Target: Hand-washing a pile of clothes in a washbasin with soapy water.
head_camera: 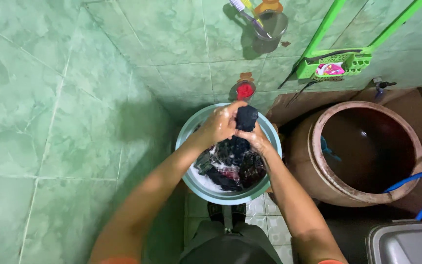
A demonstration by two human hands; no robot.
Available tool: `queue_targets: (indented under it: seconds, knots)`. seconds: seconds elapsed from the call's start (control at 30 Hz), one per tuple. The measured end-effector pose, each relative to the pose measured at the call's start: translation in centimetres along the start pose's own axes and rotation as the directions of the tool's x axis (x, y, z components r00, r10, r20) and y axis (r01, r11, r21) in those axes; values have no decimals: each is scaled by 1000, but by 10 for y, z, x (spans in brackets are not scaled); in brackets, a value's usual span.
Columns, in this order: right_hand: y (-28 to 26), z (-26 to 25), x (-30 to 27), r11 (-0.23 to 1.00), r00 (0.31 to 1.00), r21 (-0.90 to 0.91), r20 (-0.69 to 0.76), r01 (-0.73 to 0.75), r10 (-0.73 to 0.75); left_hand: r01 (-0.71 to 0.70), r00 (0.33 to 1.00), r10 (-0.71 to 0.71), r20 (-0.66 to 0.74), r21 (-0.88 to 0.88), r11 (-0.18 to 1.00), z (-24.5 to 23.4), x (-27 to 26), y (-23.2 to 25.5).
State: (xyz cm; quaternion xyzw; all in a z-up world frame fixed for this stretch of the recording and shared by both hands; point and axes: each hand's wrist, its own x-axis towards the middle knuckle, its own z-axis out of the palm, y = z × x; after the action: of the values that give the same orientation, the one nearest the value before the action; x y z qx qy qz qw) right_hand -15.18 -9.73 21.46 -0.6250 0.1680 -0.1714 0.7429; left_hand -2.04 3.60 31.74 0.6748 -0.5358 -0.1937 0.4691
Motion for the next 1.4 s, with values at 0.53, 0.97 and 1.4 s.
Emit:
queue_targets:
  seconds: [0.53, 0.97, 1.4]
  knots:
    - [-18, 18, 3, 933, 838, 8, 442, -360, 319, -606, 700, 623, 349, 751, 261, -12, -2, -34]
    - [15, 12, 12, 906, 926, -412, 371, 97, 70, -464, 886, 298, 355, 694, 550, 26, -3, -102]
    - [32, 11, 15, 661, 993, -751, 80, 5, 83, -63, 922, -276, 271, 810, 583, 55, 2, -100]
